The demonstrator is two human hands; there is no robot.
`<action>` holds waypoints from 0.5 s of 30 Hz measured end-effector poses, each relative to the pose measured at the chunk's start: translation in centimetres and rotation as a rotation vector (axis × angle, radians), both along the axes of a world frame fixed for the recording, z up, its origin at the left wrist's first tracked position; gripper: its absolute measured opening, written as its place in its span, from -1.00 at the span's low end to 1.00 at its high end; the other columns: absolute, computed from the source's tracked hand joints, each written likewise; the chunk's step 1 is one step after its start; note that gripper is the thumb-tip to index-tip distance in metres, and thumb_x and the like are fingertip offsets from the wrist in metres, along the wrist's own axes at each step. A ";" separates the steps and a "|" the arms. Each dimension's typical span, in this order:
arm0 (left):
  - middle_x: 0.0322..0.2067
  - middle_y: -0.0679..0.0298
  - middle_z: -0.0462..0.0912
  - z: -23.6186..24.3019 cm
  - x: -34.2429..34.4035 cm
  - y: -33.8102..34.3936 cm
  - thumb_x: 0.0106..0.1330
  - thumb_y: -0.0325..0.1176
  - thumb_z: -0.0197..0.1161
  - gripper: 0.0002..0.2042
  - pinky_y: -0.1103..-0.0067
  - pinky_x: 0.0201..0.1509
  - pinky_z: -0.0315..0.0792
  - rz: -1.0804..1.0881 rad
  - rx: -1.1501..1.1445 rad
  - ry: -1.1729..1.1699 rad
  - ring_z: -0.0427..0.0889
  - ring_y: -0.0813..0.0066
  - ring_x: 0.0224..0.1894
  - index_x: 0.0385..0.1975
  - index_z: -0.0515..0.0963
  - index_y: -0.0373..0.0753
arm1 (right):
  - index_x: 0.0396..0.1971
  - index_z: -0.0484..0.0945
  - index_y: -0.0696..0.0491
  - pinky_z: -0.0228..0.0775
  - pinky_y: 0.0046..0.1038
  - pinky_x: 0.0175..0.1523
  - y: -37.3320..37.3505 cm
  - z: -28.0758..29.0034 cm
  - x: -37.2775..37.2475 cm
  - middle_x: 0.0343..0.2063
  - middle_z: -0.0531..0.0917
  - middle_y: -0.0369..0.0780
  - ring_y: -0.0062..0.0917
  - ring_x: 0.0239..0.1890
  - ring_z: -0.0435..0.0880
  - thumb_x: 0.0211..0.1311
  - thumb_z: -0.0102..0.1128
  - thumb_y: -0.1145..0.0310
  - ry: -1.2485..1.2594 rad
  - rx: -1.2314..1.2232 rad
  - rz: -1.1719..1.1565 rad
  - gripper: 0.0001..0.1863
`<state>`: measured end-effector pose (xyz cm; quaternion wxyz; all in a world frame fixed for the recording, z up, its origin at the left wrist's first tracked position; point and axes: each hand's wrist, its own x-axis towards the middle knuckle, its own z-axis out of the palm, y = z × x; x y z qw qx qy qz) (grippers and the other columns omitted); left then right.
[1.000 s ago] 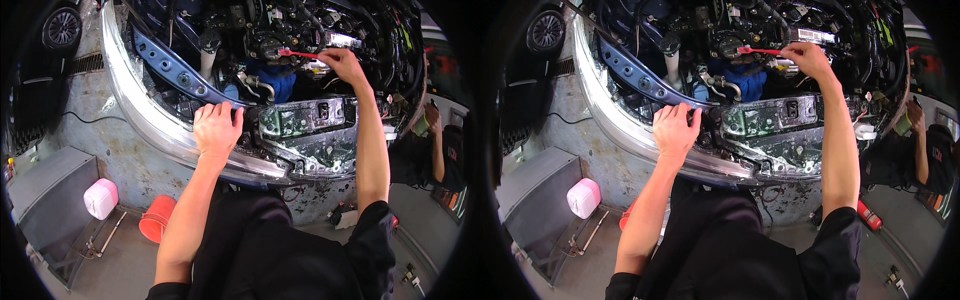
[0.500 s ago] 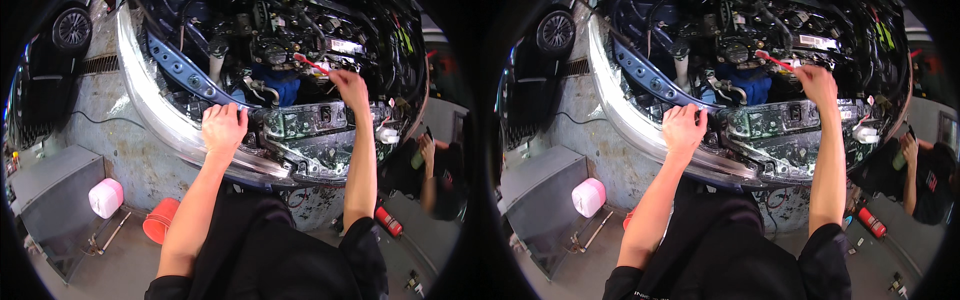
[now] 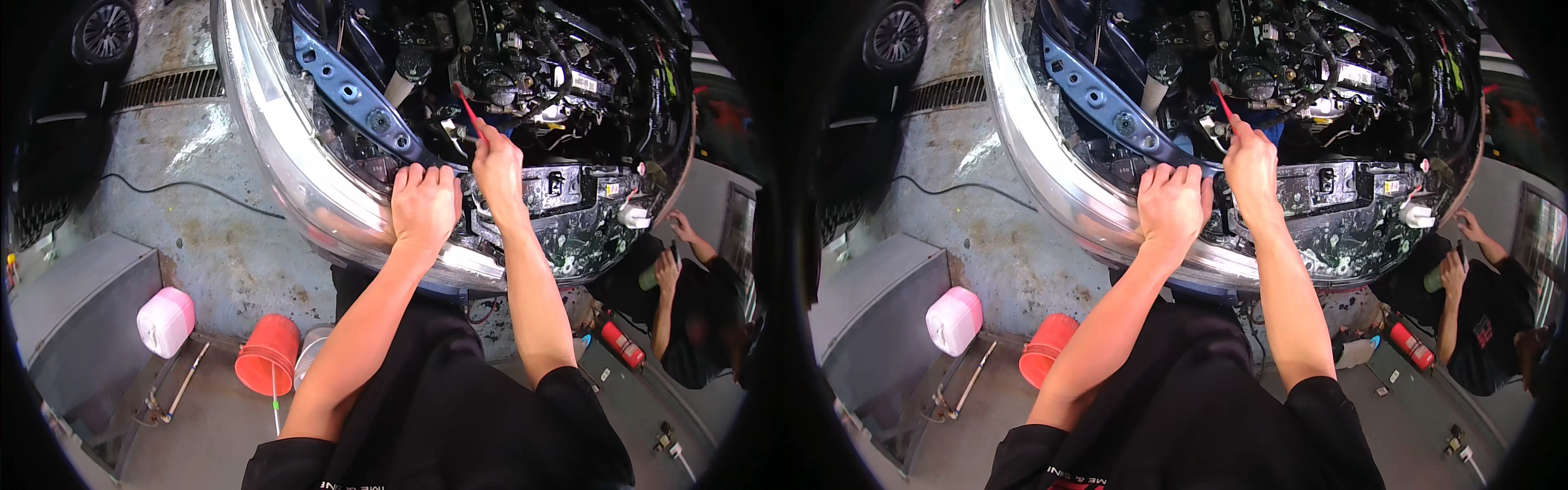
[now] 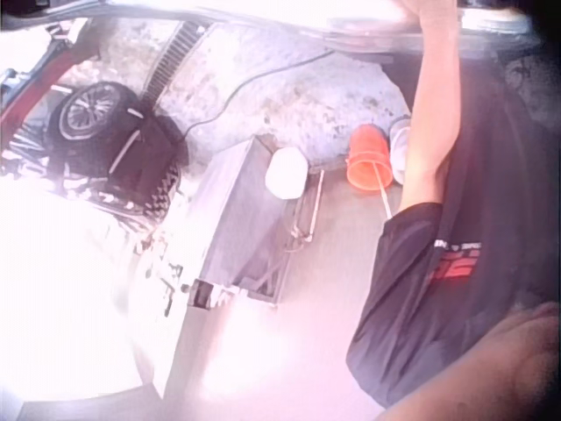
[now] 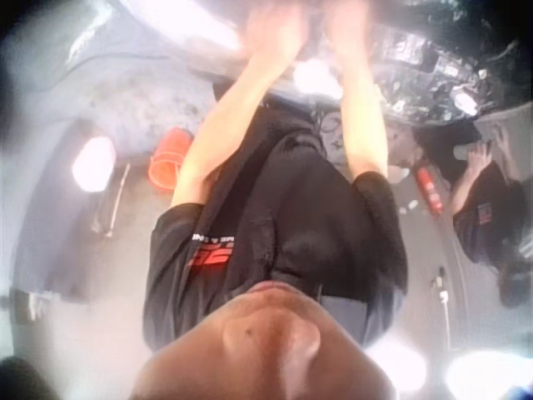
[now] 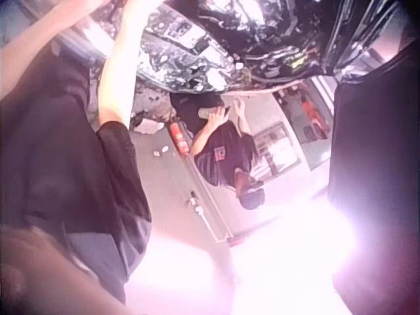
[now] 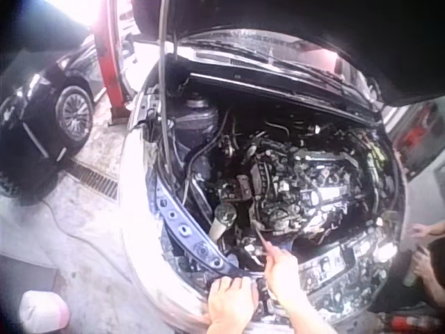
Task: The person sprays a cleaning solution onto the car's engine bay and scrubs various components with a small brush. Another person assists by scrubbing nearby areas. The task involves detailed cleaning of the engine block and surrounding parts.
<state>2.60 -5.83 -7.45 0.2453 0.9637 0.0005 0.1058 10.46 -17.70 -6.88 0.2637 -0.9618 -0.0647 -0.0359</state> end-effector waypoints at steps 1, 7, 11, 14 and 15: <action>-0.56 0.27 0.56 0.0 0.0 0.2 0.12 -0.25 0.26 -0.83 0.40 -0.11 0.36 -0.020 -0.019 0.002 0.51 0.29 -0.35 -0.55 0.50 -0.18 | -0.04 0.56 0.16 0.47 -0.14 -0.16 0.3 0.7 -0.1 -0.36 0.63 0.11 0.00 -0.28 0.62 0.16 0.06 0.59 0.060 -0.034 -0.036 -0.66; -0.50 0.26 0.54 0.0 -0.3 0.2 0.08 -0.27 0.29 -0.85 0.38 -0.06 0.34 -0.071 -0.104 0.015 0.50 0.27 -0.30 -0.52 0.51 -0.18 | -0.08 0.59 0.15 0.47 -0.17 -0.05 2.0 1.9 1.3 -0.35 0.64 0.11 -0.01 -0.21 0.63 0.16 0.07 0.52 0.159 -0.106 -0.155 -0.69; -0.48 0.24 0.50 0.1 -0.2 0.5 0.08 -0.26 0.29 -0.84 0.38 -0.05 0.32 -0.070 -0.129 0.034 0.48 0.27 -0.29 -0.51 0.51 -0.18 | -0.09 0.60 0.13 0.47 -0.16 -0.06 2.4 2.8 -0.8 -0.34 0.65 0.09 -0.05 -0.23 0.64 0.17 0.04 0.53 0.203 -0.214 -0.123 -0.69; -0.47 0.24 0.51 0.5 -0.8 0.8 0.11 -0.25 0.27 -0.85 0.37 -0.03 0.31 -0.117 -0.130 0.060 0.48 0.27 -0.28 -0.49 0.53 -0.18 | -0.08 0.60 0.10 0.47 -0.20 -0.16 3.2 3.0 0.4 -0.36 0.64 0.09 -0.05 -0.26 0.65 0.20 0.07 0.51 0.172 -0.199 -0.089 -0.71; -0.47 0.24 0.51 0.4 -0.3 0.9 0.12 -0.25 0.26 -0.85 0.37 -0.03 0.31 -0.118 -0.128 0.055 0.48 0.27 -0.27 -0.48 0.53 -0.18 | -0.08 0.60 0.10 0.47 -0.20 -0.16 3.8 3.3 1.4 -0.36 0.64 0.09 -0.05 -0.26 0.65 0.20 0.07 0.51 0.140 -0.198 -0.023 -0.71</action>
